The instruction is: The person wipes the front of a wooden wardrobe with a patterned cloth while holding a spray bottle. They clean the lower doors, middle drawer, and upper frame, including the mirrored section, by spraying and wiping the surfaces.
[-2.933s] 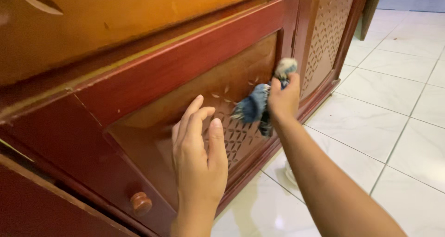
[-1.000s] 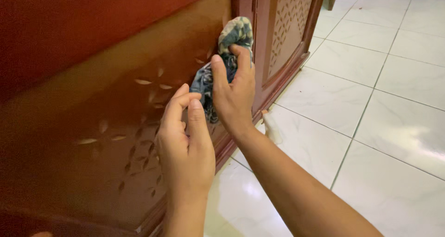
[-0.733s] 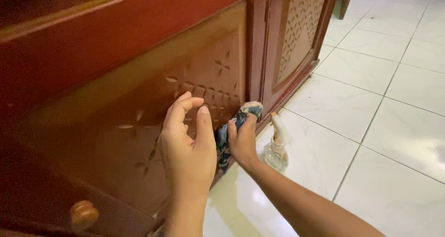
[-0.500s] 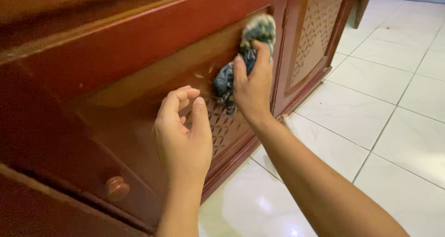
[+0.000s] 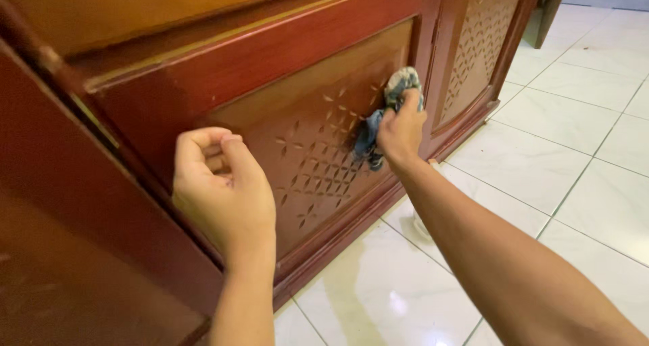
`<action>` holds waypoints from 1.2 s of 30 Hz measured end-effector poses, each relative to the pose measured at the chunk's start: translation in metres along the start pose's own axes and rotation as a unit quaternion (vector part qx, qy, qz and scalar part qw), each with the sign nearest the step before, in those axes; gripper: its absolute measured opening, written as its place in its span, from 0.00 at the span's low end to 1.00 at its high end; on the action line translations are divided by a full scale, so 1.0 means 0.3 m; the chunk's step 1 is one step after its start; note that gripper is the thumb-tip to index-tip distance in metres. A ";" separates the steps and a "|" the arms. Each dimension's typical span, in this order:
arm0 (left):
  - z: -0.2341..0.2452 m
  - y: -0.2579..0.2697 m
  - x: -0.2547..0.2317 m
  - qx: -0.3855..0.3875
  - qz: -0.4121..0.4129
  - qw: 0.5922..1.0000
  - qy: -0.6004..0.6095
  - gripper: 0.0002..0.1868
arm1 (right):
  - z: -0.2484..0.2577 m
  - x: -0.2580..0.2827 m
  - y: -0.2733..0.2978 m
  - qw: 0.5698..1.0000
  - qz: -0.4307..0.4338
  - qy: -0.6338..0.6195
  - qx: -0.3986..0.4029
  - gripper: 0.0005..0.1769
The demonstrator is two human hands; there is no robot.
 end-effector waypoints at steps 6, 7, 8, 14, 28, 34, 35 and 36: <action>0.091 0.038 0.010 -0.056 -0.016 0.994 -0.094 0.09 | -0.130 0.434 0.494 0.954 0.260 -0.022 0.148 0.17; 0.102 0.050 0.022 -0.065 0.000 0.992 -0.106 0.12 | -0.168 0.495 0.552 0.928 0.315 0.016 0.199 0.12; 0.104 0.065 0.020 -0.065 -0.004 0.990 -0.122 0.15 | -0.180 0.514 0.570 0.913 0.339 0.044 0.222 0.12; 0.128 0.039 0.040 0.000 0.063 0.981 -0.182 0.20 | -0.055 0.378 0.275 0.953 0.283 0.091 0.060 0.12; 0.165 0.007 0.020 0.032 0.093 0.960 -0.263 0.13 | -0.101 0.558 0.416 0.912 0.358 0.112 0.166 0.17; 0.103 0.048 0.079 0.160 0.104 0.957 -0.219 0.08 | 0.004 0.380 0.256 0.984 0.176 -0.015 -0.032 0.17; 0.106 0.053 0.084 0.151 0.103 0.962 -0.205 0.07 | -0.031 0.387 0.289 0.990 0.136 -0.022 -0.038 0.18; 0.107 0.059 0.087 0.142 0.101 0.966 -0.191 0.06 | -0.063 0.463 0.384 0.973 0.230 -0.013 -0.026 0.20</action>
Point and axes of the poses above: each hand's wrist, its own y-axis away from the middle knuckle, its own z-axis out of the back of the hand, x = y × z, the point moved 9 cm from there along -y, towards the middle knuckle, and after that the axes turned 12 degrees about x, right-handed, at the moved point
